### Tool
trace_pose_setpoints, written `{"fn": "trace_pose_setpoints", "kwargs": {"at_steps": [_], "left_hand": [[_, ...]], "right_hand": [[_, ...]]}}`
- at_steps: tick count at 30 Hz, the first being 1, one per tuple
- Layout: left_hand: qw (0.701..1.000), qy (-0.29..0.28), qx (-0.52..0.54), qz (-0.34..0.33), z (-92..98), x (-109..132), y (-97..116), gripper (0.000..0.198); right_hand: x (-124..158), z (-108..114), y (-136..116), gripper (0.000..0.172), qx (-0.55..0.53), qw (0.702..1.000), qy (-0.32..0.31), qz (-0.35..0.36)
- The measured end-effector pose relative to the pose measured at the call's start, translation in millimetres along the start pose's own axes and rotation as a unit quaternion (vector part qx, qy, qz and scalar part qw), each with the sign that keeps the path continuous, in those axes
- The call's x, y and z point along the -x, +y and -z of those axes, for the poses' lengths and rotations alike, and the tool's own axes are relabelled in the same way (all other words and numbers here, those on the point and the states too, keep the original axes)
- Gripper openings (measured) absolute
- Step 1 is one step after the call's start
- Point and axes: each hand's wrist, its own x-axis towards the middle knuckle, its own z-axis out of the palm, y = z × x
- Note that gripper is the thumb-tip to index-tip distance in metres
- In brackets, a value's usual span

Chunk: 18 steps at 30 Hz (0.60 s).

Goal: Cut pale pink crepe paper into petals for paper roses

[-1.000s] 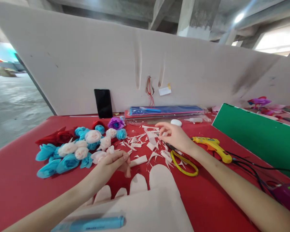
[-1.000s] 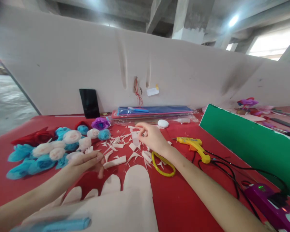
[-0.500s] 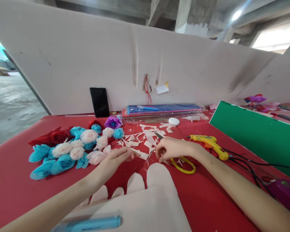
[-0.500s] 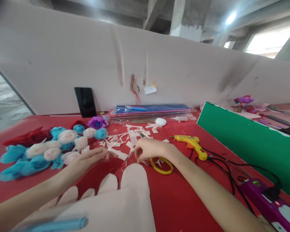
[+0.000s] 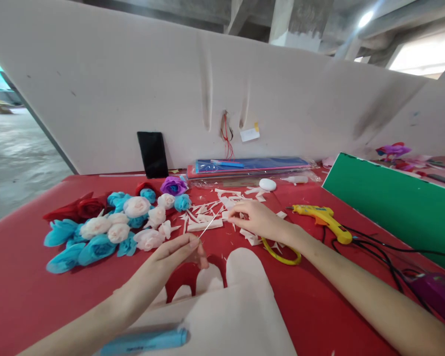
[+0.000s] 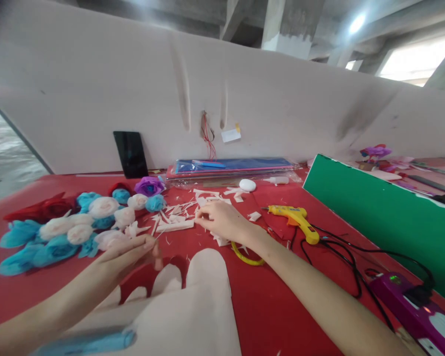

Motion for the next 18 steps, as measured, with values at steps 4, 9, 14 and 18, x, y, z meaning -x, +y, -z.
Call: {"fn": "trace_pose_setpoints", "kwargs": {"at_steps": [4, 9, 14, 18], "left_hand": [[0.999, -0.017, 0.044, -0.012, -0.9, 4, 0, 0.032], [0.999, -0.019, 0.044, -0.013, -1.1, 8, 2, 0.029], [0.999, -0.016, -0.040, -0.020, -2.7, 8, 8, 0.035], [0.998, 0.000, -0.059, -0.034, -1.0, 5, 14, 0.031]], "right_hand": [[3, -5, -19, 0.013, -0.201, 0.980, 0.002, -0.009], [9, -15, -44, 0.020, -0.383, 0.923, -0.024, -0.025], [11, -23, -54, 0.018, -0.463, 0.882, 0.075, -0.038], [10, -17, -49, 0.020, -0.505, 0.839, 0.197, -0.037]]}}
